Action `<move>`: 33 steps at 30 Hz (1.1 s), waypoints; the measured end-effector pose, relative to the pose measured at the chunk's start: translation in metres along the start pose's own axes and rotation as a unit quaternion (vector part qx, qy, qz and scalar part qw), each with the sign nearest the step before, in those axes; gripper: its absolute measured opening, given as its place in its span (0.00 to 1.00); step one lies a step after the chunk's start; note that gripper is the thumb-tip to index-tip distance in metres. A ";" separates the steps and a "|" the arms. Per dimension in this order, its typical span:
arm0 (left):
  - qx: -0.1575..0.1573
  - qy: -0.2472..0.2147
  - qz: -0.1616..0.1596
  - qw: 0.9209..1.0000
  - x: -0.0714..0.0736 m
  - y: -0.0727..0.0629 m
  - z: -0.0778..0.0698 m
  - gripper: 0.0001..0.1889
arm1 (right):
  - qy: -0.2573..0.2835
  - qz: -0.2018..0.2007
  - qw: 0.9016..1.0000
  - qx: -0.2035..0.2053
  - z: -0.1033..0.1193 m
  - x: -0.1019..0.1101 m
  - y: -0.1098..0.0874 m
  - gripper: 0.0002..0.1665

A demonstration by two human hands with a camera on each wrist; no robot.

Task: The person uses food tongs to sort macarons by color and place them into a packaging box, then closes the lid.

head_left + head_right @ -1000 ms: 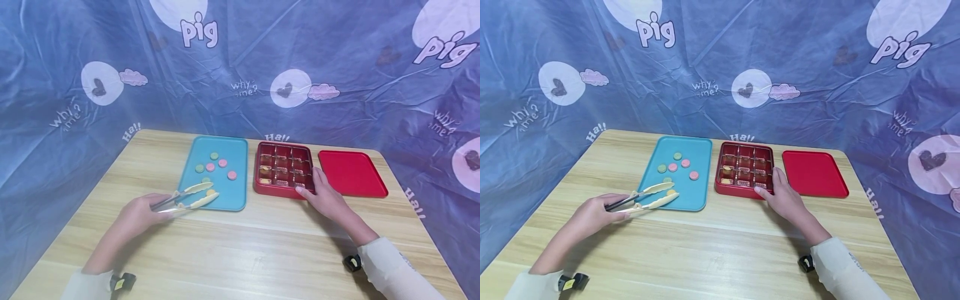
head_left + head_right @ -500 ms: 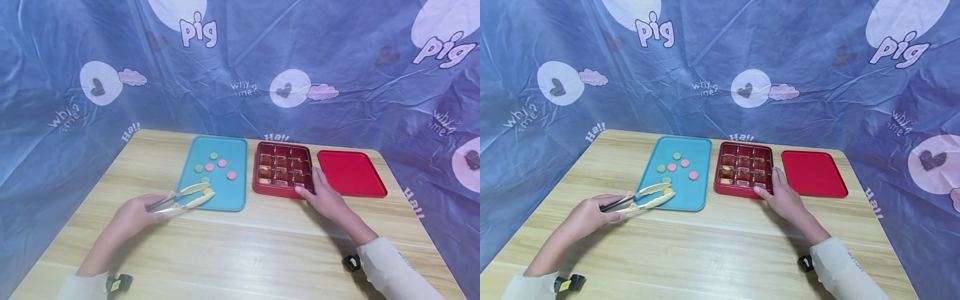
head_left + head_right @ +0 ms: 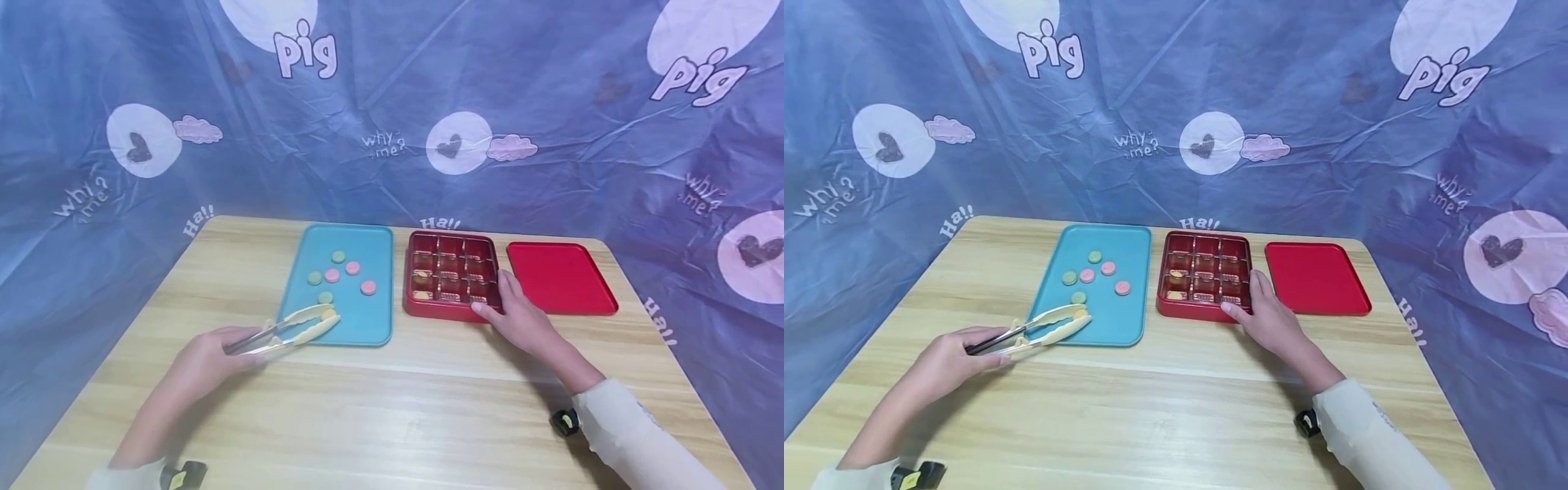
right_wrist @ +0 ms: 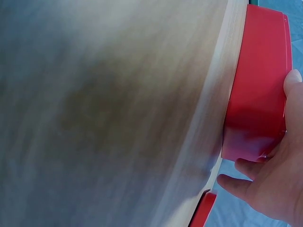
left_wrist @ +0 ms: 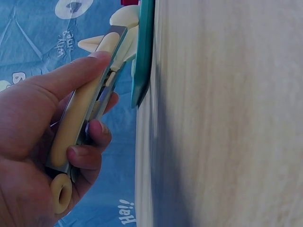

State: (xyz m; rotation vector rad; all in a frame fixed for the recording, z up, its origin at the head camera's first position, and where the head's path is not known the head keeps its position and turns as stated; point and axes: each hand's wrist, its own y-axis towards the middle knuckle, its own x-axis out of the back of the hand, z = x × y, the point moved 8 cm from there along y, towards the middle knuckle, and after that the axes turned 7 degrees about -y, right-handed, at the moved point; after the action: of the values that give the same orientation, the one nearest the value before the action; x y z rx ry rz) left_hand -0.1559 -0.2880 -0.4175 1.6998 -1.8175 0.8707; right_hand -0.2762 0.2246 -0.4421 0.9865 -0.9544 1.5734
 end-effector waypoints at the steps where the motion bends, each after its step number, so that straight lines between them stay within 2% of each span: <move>1: 0.000 0.000 0.000 1.000 0.000 0.000 0.000 0.37 | 0.000 0.000 1.000 0.000 0.000 0.000 0.000 0.69; 12: 0.005 0.004 0.001 1.000 0.002 -0.002 0.003 0.39 | -0.002 -0.001 1.000 0.003 0.002 0.000 0.001 0.69; 21: 0.024 0.022 0.012 0.999 0.012 -0.005 0.001 0.43 | 0.004 0.002 1.000 -0.002 0.001 0.000 0.001 0.69; 33: 0.016 0.018 0.015 1.000 0.015 -0.007 0.003 0.39 | -0.002 0.005 1.000 0.000 0.002 0.000 0.003 0.69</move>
State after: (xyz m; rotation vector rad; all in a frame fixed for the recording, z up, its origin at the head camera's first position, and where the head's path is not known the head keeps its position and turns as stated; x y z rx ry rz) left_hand -0.1501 -0.3006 -0.4073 1.6684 -1.8191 0.9427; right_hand -0.2791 0.2227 -0.4415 0.9869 -0.9626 1.5802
